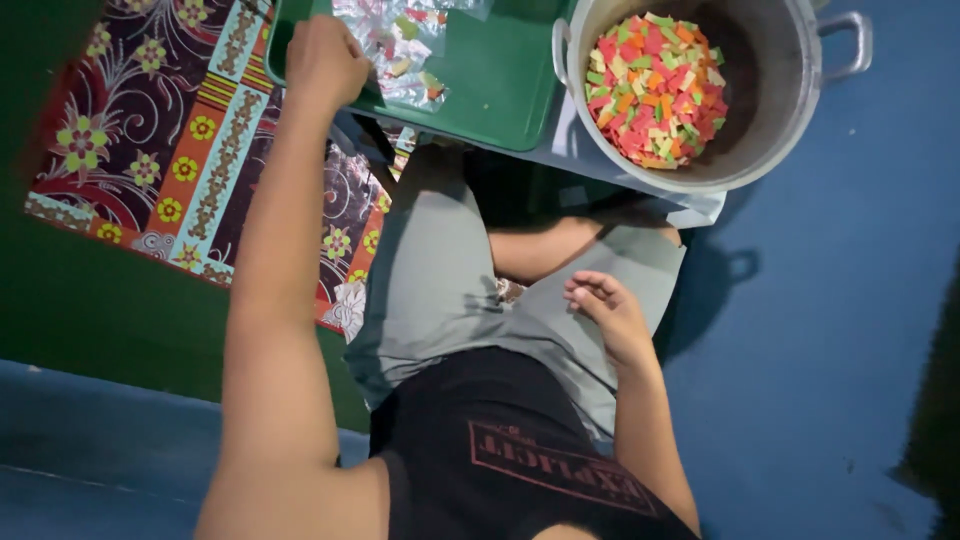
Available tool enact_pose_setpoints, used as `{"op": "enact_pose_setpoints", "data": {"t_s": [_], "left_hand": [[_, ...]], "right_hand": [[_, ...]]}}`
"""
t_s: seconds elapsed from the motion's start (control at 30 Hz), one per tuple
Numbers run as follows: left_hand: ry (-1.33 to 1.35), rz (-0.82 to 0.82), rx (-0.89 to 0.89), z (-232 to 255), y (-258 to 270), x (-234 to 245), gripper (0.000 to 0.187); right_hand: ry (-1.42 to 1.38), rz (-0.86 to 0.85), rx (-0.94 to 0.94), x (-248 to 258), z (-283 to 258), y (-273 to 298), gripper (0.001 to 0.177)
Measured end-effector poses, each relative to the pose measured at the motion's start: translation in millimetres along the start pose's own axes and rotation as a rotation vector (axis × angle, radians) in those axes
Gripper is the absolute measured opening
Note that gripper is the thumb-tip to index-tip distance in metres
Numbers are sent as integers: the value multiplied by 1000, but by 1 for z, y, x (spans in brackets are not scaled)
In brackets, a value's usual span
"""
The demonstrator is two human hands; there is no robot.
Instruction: Packaging small colorful snacks into individual plastic bags from a large pot while sitting on the floor.
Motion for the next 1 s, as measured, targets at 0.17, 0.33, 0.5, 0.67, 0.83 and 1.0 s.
{"op": "enact_pose_setpoints", "data": {"t_s": [0.17,0.33,0.5,0.67,0.83,1.0], "left_hand": [[243,208,-86,50,33,74,9],[301,-3,-220,138,107,109,14],[505,-457,-560,219,190,100,6],[590,-767,-512,223,222,68,18],[648,-734,-322,204,220,37,29],[776,-708,-128,190,229,14,45]], "right_hand": [[106,-111,69,-44,-16,-8,33],[173,-160,97,-94,-20,-13,66],[50,-336,107,-131,-33,-19,111],[27,-267,-52,-121,-11,-17,16],[98,-189,-75,-98,3,-21,26],[157,-81,-61,-82,-5,-18,19]]}}
Point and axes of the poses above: each hand's wrist, its own y-axis away from the middle knuckle, its own x-axis out of the back of the hand, z = x × y, the point moved 9 cm from there along -y, towards the middle knuckle, and after that the axes turned 1 degree about z, right-handed, at the moved point
